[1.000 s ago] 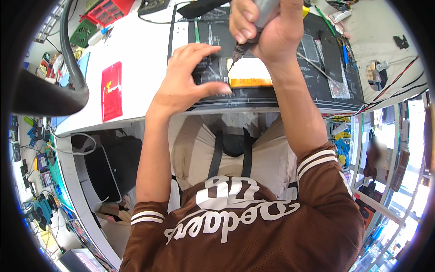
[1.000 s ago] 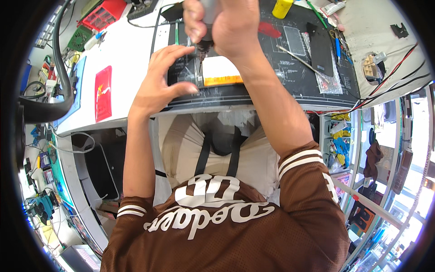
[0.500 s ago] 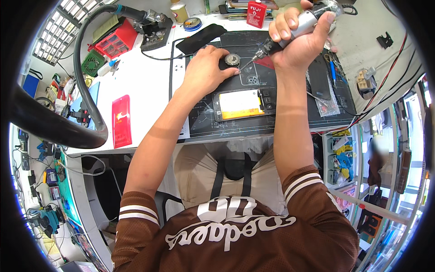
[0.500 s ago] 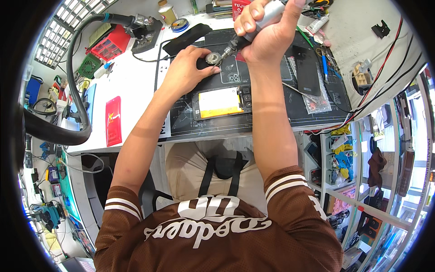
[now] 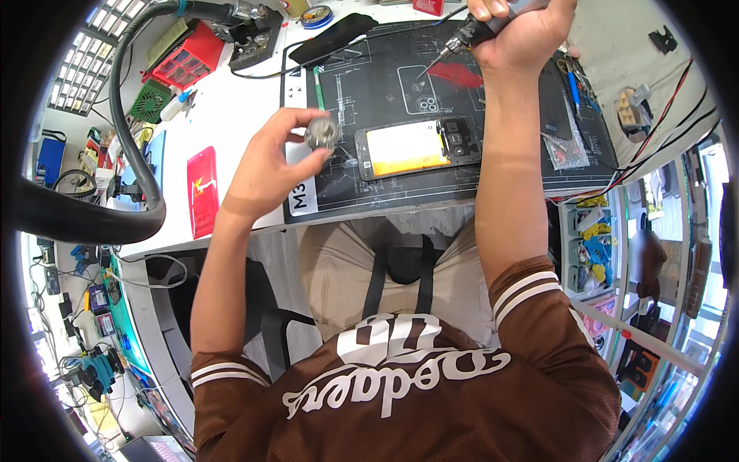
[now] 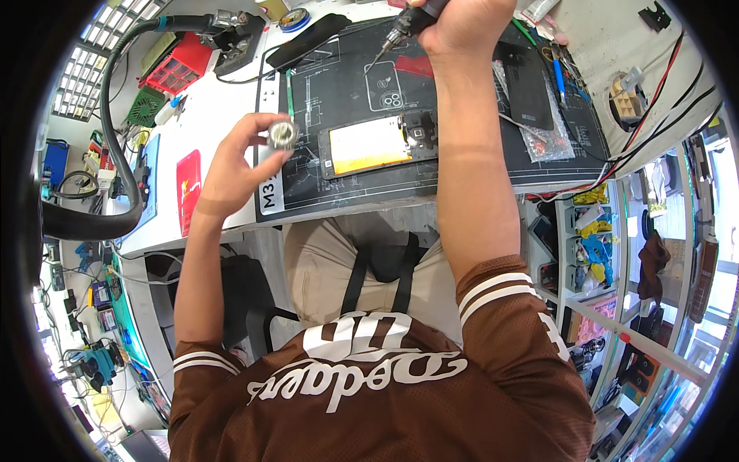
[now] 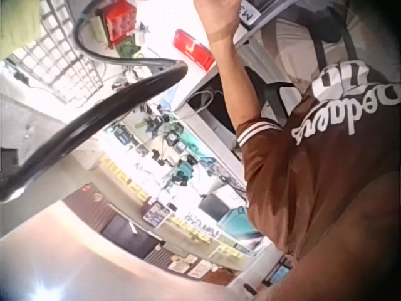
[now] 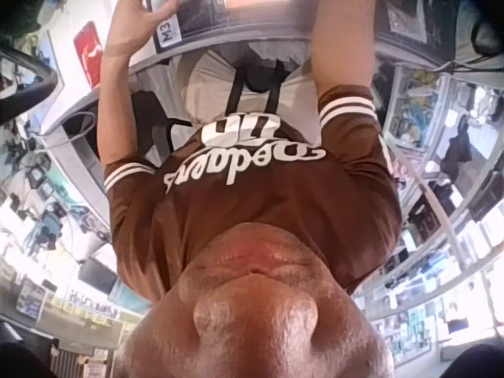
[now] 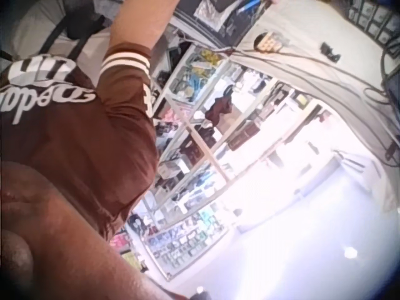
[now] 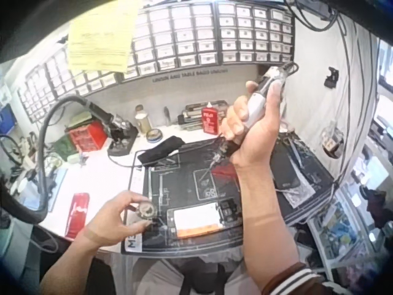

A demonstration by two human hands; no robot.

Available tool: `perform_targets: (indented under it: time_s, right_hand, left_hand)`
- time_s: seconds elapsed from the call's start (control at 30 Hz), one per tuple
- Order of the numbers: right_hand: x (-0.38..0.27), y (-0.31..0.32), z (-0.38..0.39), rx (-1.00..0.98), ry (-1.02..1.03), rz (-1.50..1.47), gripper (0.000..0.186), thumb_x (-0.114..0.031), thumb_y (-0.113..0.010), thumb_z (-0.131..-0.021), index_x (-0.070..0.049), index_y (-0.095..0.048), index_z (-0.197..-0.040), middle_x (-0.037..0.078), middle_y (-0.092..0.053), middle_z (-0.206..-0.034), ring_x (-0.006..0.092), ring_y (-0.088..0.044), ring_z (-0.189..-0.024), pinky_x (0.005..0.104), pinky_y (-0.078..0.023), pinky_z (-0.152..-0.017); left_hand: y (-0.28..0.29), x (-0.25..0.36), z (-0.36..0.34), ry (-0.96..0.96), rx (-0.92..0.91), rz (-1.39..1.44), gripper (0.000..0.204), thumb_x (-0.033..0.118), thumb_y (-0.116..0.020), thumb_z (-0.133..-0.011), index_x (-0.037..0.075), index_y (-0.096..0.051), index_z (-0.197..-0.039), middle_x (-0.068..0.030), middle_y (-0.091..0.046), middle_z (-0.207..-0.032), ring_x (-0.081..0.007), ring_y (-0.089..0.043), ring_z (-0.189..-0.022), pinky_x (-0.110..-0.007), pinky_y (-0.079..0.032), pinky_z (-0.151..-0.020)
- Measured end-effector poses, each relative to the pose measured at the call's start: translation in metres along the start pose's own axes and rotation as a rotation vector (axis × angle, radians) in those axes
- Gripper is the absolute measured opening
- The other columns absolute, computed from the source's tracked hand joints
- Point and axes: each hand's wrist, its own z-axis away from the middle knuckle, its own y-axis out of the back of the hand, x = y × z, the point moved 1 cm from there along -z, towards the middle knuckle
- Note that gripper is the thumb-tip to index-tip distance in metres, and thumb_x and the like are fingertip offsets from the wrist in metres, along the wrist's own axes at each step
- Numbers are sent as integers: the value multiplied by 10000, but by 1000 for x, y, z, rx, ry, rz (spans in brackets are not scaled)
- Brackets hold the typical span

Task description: The person disassembles a smartphone at a workbench, using a screwdriver to remove screws and a prying tool to separate the back cover. They remove the battery and internal components, then reassemble the device by reconnecting the battery and closing the back cover.

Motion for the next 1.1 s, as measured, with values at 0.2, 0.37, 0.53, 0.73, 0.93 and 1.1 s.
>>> perform_targets:
  time_s: [0.2, 0.37, 0.53, 0.73, 0.93, 1.1]
  right_hand:
    - [2, 46, 4, 67, 134, 422, 557, -658, -434, -1119, -123, -592, -1123, -3, -511, -653, 131, -494, -472, 314, -459, -417]
    - [27, 4, 4, 69, -123, -35, 568, -666, -546, -1074, -101, -504, -1121, 4, -499, -616, 106, -466, -354, 275, -393, -315]
    - [20, 9, 9, 68, -106, 13, 559, -645, -549, -1081, -92, -512, -1155, 16, -510, -613, 109, -489, -370, 288, -417, -329]
    - [32, 29, 22, 21, -101, 208, 552, -621, -512, -1104, -82, -615, -1164, 97, -664, -757, 190, -640, -560, 370, -542, -465]
    - [5, 8, 12, 25, -78, 57, 550, -664, -522, -1085, -129, -592, -1193, -18, -492, -665, 108, -478, -453, 272, -400, -397]
    - [12, 9, 13, 14, -71, 51, 545, -646, -531, -1089, -114, -591, -1193, -17, -497, -666, 105, -488, -456, 268, -409, -403]
  left_hand:
    - [-21, 17, -14, -117, -240, -276, 490, 29, -800, -880, 37, -653, -1348, -165, -715, -1364, -358, -678, -1270, -432, -517, -1092]
    - [-17, 14, 2, -34, -182, -177, 606, -136, -688, -834, 28, -630, -1414, -137, -606, -1235, -249, -676, -1107, -331, -576, -928]
    - [-20, 17, -6, 32, -183, -105, 574, -122, -683, -869, 42, -592, -1412, -115, -614, -1303, -226, -675, -1162, -358, -587, -936]
    - [-26, 27, 1, -55, -184, -166, 473, 24, -814, -905, 82, -656, -1347, -115, -670, -1311, -286, -683, -1217, -427, -599, -997]
    - [-18, 54, -4, -10, -285, -336, 471, 103, -791, -940, 159, -670, -1392, -77, -639, -1245, -273, -691, -1071, -378, -612, -959]
    - [-20, 51, -3, -3, -267, -395, 463, 131, -780, -949, 167, -673, -1397, -77, -640, -1232, -281, -689, -1043, -377, -601, -918]
